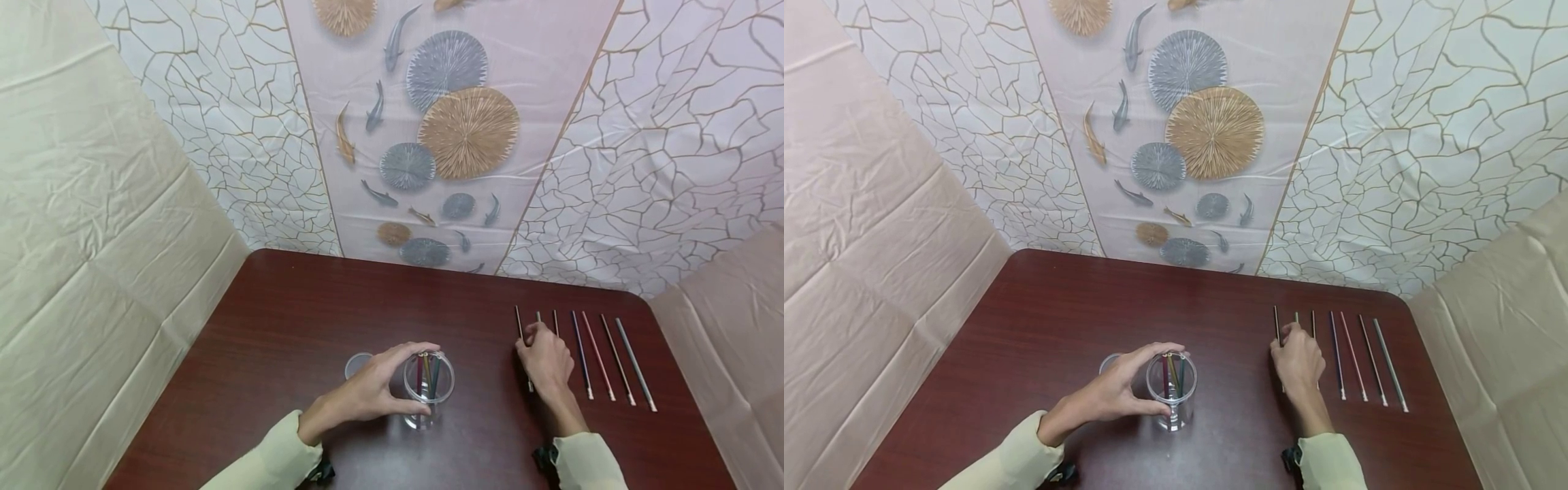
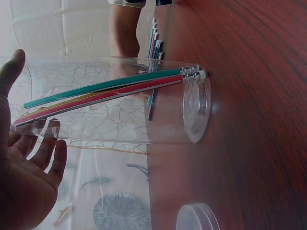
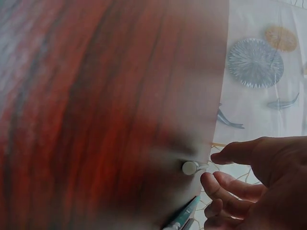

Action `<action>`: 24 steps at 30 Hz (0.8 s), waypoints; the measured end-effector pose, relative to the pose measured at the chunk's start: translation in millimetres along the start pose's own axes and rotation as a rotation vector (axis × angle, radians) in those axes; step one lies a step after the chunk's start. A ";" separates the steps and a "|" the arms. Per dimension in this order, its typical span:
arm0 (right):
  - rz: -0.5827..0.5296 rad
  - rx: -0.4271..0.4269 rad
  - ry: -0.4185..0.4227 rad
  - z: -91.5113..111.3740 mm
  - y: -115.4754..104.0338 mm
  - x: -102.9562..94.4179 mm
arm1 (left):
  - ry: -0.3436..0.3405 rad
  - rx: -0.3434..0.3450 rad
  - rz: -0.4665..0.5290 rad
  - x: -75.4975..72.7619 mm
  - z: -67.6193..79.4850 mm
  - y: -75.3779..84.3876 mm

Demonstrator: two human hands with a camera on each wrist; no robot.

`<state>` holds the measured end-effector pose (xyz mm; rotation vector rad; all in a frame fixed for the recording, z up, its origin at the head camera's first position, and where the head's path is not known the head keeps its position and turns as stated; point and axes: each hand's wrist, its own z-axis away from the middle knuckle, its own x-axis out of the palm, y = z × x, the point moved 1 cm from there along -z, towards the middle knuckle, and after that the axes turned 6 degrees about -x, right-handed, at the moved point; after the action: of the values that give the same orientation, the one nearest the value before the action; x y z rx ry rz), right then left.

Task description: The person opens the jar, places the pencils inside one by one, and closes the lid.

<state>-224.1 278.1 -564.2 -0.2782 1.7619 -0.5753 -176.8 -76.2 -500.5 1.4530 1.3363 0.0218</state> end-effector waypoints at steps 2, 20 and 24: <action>0.005 0.002 -0.005 0.4 0.5 0.5 | 0.001 0.004 -0.002 -0.1 -0.1 0.0; 0.027 -0.015 -0.011 -1.0 2.8 3.9 | 0.000 0.012 0.002 -0.9 -1.3 1.6; 0.026 -0.018 -0.016 -0.6 3.1 4.0 | 0.000 0.013 0.001 -0.4 -0.6 1.8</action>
<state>-225.3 278.9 -569.0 -0.2718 1.7534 -0.5371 -176.1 -75.7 -498.8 1.4652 1.3381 0.0139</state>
